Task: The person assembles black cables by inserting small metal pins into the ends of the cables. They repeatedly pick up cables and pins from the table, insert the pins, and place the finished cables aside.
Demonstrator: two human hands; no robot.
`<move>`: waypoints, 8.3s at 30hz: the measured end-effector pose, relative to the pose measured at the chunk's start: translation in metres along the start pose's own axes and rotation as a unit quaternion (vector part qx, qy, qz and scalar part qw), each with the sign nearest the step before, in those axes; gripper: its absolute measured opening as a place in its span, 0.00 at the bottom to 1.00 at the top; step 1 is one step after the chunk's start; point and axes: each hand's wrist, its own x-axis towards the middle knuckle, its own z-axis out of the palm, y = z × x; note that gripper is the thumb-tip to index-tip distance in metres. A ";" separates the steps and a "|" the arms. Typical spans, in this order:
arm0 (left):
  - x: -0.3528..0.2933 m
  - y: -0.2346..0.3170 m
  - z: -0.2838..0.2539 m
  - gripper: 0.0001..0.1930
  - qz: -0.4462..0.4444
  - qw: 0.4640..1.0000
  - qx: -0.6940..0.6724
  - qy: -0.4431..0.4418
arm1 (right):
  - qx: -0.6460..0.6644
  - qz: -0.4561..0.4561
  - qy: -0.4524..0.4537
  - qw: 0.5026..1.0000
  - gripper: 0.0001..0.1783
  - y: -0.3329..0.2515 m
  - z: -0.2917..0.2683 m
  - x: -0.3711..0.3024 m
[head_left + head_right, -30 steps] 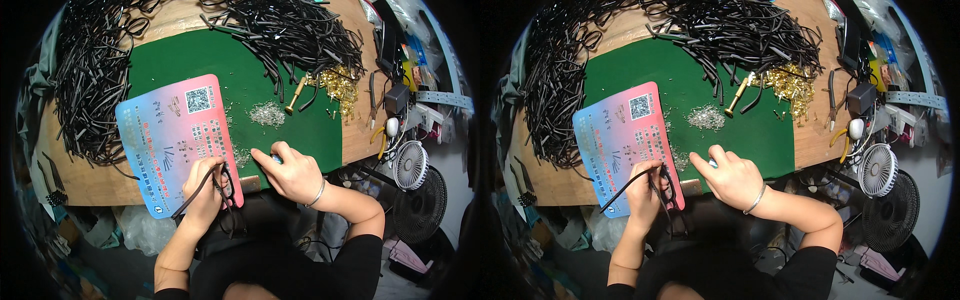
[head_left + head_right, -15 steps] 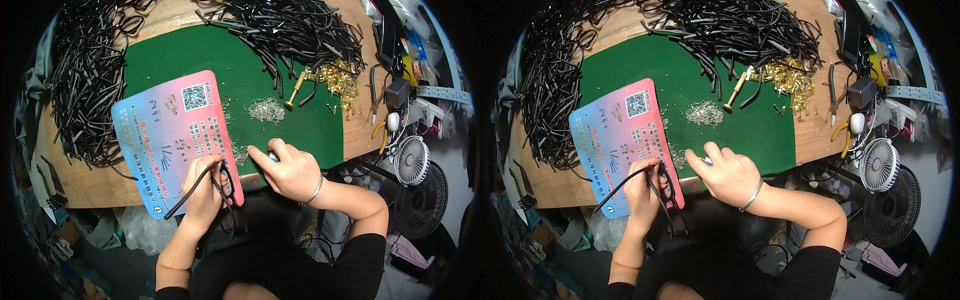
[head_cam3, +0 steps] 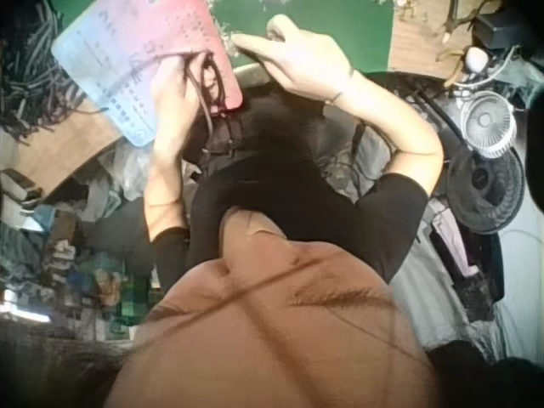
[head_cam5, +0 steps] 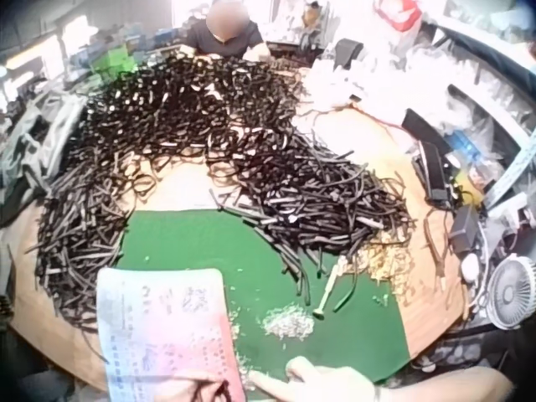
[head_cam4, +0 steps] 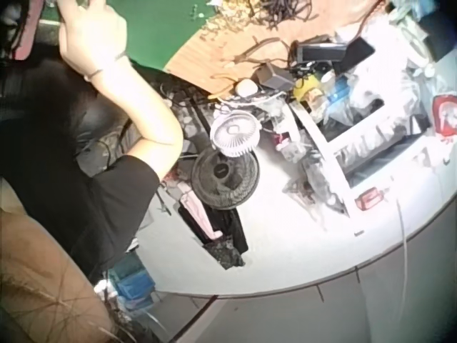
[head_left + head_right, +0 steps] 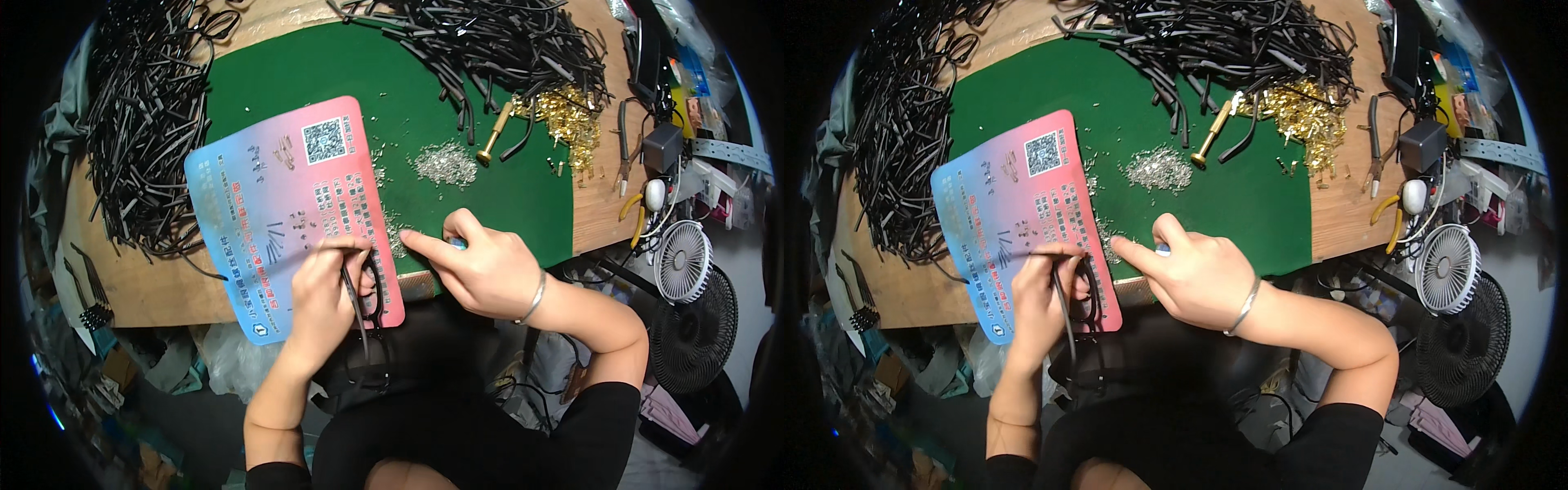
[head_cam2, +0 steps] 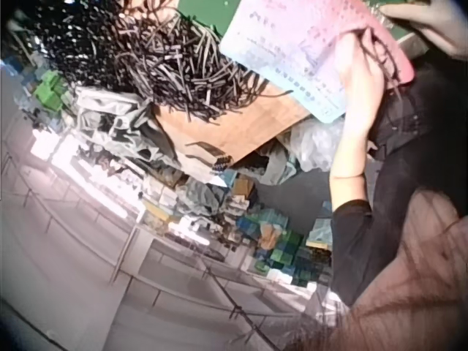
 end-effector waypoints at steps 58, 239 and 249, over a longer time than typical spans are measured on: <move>0.007 0.011 -0.019 0.16 0.119 0.985 0.069 0.100 | 0.018 0.027 -0.036 0.999 0.24 0.006 -0.017 -0.007; -0.044 0.029 0.004 0.12 0.035 0.993 -0.065 -0.087 | 0.518 0.203 -0.170 0.814 0.08 -0.012 -0.022 0.014; -0.036 0.030 0.007 0.11 0.028 0.990 -0.051 -0.130 | 0.521 0.212 -0.178 0.808 0.08 -0.011 -0.028 0.009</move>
